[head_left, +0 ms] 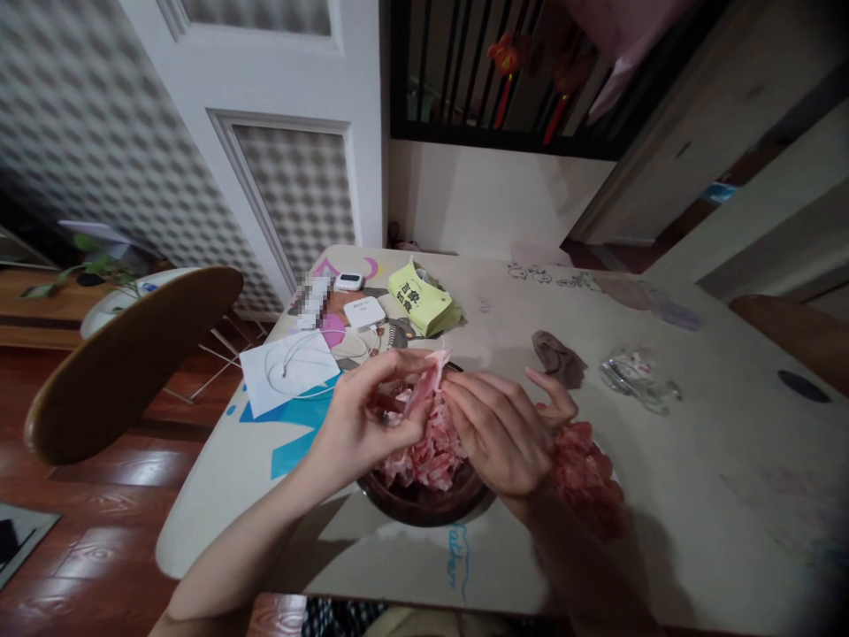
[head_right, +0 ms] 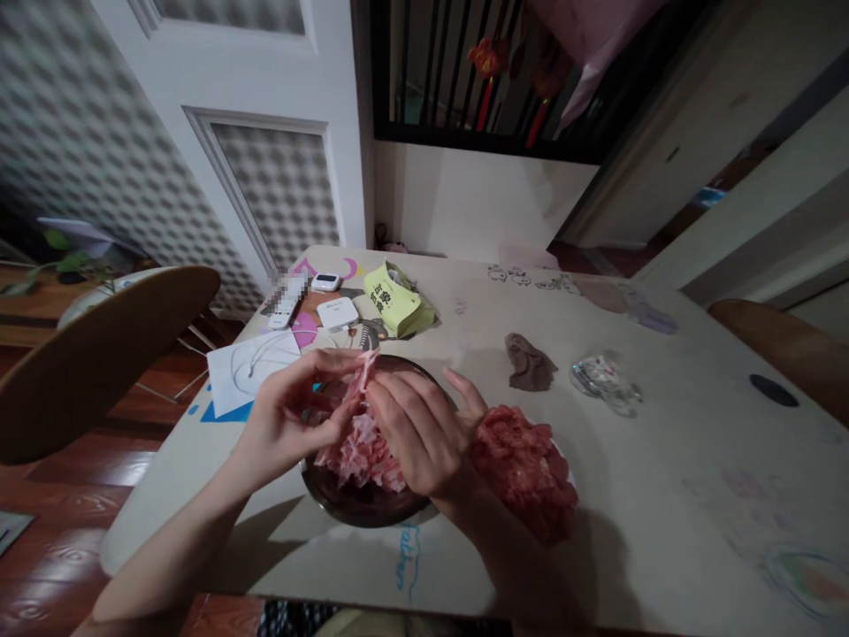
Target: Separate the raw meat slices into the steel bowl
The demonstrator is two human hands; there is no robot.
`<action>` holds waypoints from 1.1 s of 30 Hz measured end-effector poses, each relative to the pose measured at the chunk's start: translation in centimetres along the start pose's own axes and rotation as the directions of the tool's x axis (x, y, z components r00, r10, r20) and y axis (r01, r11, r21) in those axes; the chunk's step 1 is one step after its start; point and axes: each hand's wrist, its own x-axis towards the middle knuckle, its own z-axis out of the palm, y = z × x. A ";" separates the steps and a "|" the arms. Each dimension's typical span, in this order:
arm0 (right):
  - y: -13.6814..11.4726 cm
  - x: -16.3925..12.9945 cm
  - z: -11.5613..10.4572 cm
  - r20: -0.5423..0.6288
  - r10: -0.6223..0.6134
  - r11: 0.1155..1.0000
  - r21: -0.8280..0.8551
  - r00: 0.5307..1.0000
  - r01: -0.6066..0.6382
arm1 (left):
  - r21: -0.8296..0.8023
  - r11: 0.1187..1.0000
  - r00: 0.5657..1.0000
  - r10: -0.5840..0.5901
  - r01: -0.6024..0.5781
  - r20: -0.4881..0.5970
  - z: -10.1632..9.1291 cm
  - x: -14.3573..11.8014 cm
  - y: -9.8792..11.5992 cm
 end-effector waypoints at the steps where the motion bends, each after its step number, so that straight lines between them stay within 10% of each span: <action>1: 0.0 0.0 0.1 -0.009 0.011 1.000 0.001 1.000 -0.011 | 0.006 1.000 1.000 0.002 -0.002 0.000 0.1 0.0 -0.1; 33: -0.5 0.7 -0.3 -0.094 0.031 0.998 -0.059 0.995 -0.036 | 0.131 0.977 0.985 0.160 -0.168 0.070 0.8 -0.3 0.1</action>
